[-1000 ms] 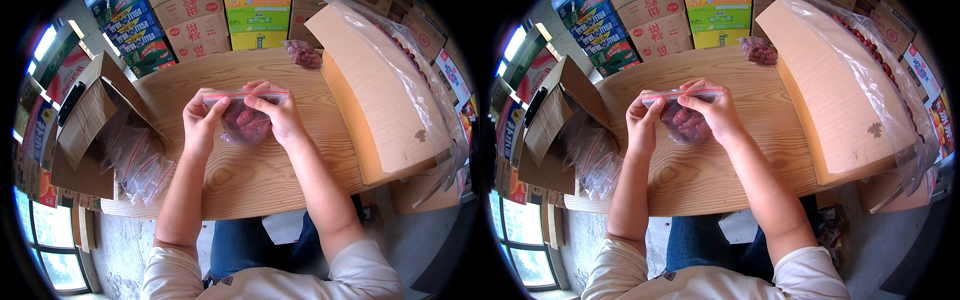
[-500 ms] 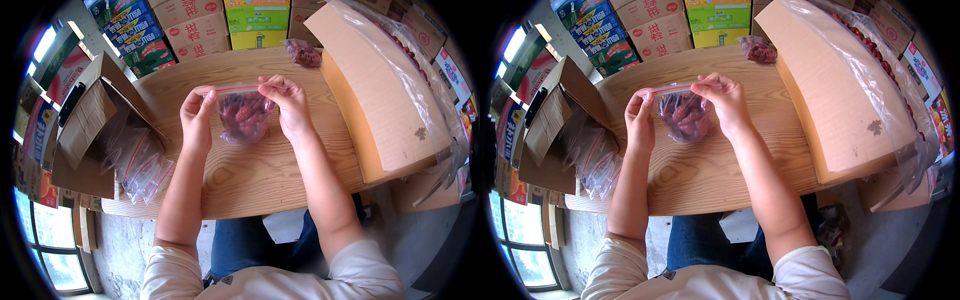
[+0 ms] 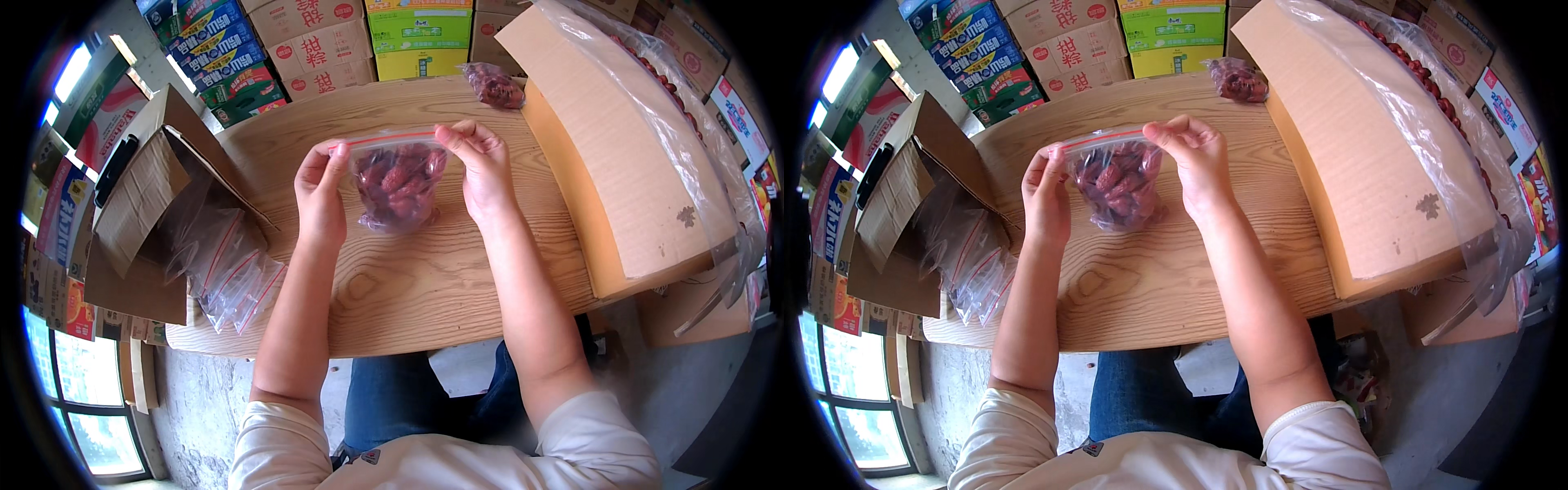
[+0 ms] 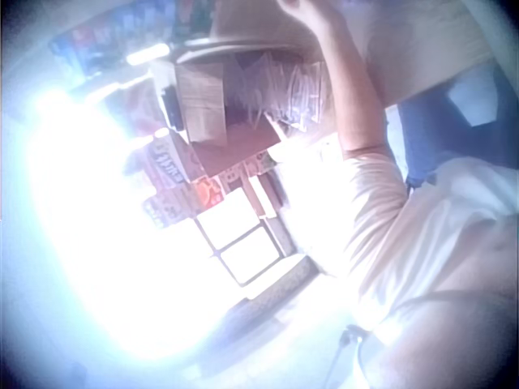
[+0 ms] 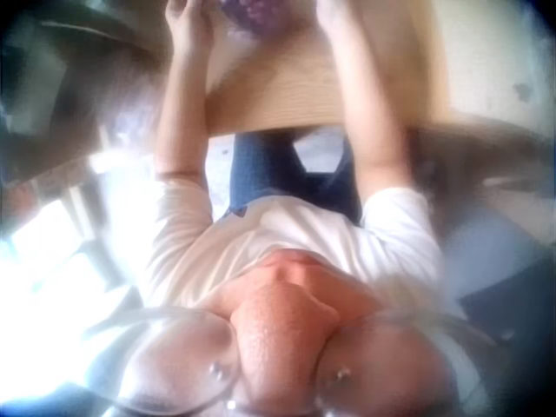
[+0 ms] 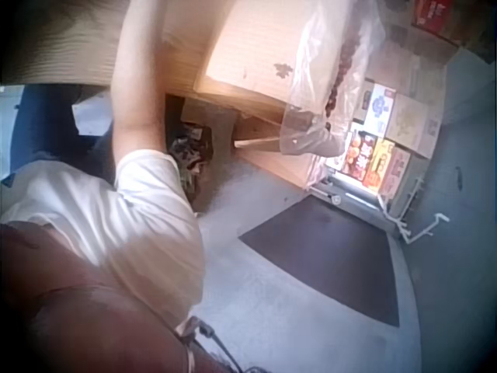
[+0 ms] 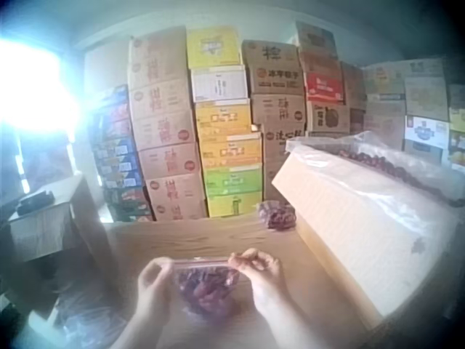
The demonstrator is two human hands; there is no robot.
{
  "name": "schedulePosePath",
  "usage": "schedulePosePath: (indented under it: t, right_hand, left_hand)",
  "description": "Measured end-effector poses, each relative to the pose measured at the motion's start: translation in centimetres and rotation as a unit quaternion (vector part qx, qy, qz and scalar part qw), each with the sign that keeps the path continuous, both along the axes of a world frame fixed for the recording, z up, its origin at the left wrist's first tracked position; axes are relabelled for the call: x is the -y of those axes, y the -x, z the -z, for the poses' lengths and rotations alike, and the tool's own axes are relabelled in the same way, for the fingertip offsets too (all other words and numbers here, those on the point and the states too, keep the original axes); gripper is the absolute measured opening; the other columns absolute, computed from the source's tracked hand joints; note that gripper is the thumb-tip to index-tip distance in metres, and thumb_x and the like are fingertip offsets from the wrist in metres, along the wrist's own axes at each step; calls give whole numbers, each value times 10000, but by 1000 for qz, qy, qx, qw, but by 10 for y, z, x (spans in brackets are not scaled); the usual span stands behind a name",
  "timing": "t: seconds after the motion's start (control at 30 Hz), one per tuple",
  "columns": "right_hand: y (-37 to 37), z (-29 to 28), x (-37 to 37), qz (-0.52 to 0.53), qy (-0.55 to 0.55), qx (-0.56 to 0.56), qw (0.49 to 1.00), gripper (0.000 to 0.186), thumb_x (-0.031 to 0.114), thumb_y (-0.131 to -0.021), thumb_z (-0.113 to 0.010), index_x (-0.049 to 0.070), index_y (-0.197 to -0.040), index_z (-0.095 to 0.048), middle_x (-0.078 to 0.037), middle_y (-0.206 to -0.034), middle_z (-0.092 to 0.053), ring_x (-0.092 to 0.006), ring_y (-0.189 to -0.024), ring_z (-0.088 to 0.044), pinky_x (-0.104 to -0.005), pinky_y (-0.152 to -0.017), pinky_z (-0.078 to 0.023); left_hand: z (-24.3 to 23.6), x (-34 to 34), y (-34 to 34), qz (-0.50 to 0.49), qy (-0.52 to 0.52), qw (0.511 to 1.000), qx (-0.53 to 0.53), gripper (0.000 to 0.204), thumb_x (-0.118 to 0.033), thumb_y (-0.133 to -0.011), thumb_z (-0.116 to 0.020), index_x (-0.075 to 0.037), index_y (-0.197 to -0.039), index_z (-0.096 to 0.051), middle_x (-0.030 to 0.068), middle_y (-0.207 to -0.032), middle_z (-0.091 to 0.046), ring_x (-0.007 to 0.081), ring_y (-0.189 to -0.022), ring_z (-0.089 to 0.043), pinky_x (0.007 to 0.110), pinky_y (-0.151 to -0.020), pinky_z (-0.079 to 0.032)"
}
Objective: The person repeatedly scoops dried red dates from a large box into small ziplock bags, seals each bag, and places it on the table. The process is repeated multiple times throughout the clip.
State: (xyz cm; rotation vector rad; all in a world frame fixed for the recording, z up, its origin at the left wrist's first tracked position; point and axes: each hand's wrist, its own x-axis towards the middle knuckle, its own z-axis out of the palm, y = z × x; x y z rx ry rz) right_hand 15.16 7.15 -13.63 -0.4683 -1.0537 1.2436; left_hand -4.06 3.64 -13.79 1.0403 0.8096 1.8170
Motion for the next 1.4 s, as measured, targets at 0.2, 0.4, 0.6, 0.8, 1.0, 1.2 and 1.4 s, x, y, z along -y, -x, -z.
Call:
schedulePosePath:
  t: [0.2,0.4,0.6,0.8,1.0,1.2,1.4]
  right_hand:
    - [21,-7,13,-2,-5,19,1000,187,129,-756,-797,23,-854,-679,-82,-1043,-629,-135,-885,-596,-291,-859,-448]
    - [23,1,12,-55,-38,42,997,75,48,-782,-750,9,-802,-688,-80,-952,-640,-148,-953,-589,-286,-834,-467]
    - [20,-9,20,-122,74,2,990,128,32,-783,-746,6,-879,-666,-79,-928,-644,-146,-908,-617,-289,-790,-500]
    - [19,-1,15,-130,93,-9,987,233,32,-757,-773,10,-954,-651,-88,-1020,-640,-161,-925,-620,-297,-816,-500]
    - [18,4,6,-87,51,-17,995,438,120,-727,-820,14,-1100,-617,-101,-1090,-629,-169,-964,-608,-292,-863,-478]
    - [8,-1,8,-125,62,117,983,491,173,-715,-837,-3,-1112,-609,-75,-1014,-655,-142,-950,-610,-289,-856,-479]
    - [10,3,6,-135,57,204,968,343,197,-781,-781,46,-1064,-660,-18,-896,-676,-100,-811,-585,-270,-742,-462]
  left_hand:
    - [8,-6,11,64,-88,993,-41,74,-110,-889,-654,-67,-850,-609,-29,-876,-570,72,-819,-479,236,-792,-368]
    - [1,1,3,60,-98,992,-59,30,-107,-917,-614,-81,-903,-615,-16,-962,-566,78,-884,-492,233,-821,-359]
    - [13,-3,13,92,-129,984,-76,35,-114,-915,-620,-87,-893,-612,-10,-987,-555,90,-920,-491,259,-845,-359]
    - [10,-2,8,71,-104,988,-86,221,-192,-873,-686,-63,-1030,-597,30,-1100,-577,133,-1049,-518,311,-934,-387]
    - [8,5,0,215,9,964,-157,865,-295,-690,-856,-2,-1343,-370,140,-1316,-507,236,-1250,-464,386,-1082,-326]
    - [8,5,-2,131,89,977,-140,668,-195,-800,-775,11,-1316,-405,120,-1244,-557,193,-1131,-546,342,-956,-453]
    - [3,8,-9,104,84,986,-104,533,-232,-871,-697,-4,-1281,-445,102,-1179,-592,178,-1095,-553,341,-953,-434]
